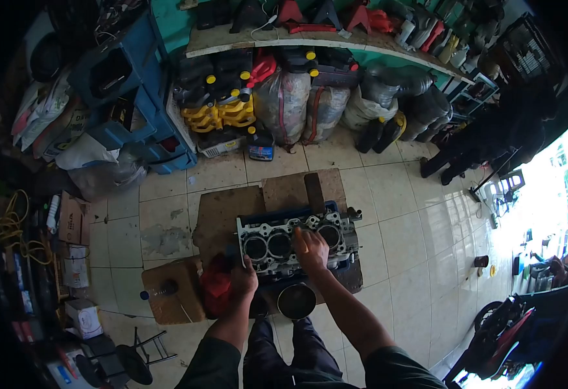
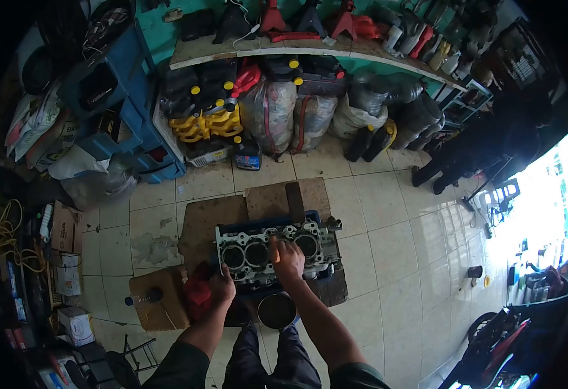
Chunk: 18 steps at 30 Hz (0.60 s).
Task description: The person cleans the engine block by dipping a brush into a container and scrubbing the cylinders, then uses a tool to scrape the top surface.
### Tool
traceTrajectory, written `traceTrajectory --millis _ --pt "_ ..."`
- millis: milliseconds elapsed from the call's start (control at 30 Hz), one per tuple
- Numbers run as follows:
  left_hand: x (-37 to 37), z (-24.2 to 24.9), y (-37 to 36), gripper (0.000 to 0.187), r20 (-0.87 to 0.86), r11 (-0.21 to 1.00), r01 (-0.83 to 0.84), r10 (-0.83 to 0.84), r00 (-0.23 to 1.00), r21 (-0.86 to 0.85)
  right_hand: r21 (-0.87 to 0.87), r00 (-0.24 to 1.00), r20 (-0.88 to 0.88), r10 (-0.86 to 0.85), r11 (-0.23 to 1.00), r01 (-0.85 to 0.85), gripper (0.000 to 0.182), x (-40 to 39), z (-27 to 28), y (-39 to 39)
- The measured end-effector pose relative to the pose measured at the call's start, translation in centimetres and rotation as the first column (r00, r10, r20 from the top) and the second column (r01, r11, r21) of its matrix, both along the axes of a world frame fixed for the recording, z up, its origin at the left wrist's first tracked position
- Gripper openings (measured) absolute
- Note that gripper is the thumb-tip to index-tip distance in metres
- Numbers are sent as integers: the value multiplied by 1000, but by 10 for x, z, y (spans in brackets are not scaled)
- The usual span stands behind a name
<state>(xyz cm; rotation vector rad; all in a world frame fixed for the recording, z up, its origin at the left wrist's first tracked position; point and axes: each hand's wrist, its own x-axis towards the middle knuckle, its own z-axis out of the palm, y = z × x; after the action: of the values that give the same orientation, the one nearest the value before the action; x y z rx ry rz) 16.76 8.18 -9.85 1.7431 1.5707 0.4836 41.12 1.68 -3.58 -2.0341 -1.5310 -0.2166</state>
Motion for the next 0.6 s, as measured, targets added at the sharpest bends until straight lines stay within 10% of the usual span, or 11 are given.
traceTrajectory --millis 100,133,233,367,500,600 --pt "3 1 -1 57 1 999 23 -23 1000 -23 -7 987 52 149 989 -149 41 12 31 0" --pt "3 2 1 56 -27 999 15 -16 1000 -44 -126 1000 29 8 992 -4 17 11 44 1" --pt "3 -1 1 54 14 1000 8 -9 1000 26 -64 985 83 -150 986 155 42 -2 14 5" --pt "2 0 2 54 13 999 30 -29 999 -39 -75 999 25 -23 997 25 33 26 19 1" --pt "6 9 0 55 11 1000 8 -8 1000 -3 -25 953 -111 -283 959 282 24 -14 16 16" --pt "2 4 0 56 28 1000 16 -17 999 5 -11 998 -17 -59 998 59 19 2 36 6"
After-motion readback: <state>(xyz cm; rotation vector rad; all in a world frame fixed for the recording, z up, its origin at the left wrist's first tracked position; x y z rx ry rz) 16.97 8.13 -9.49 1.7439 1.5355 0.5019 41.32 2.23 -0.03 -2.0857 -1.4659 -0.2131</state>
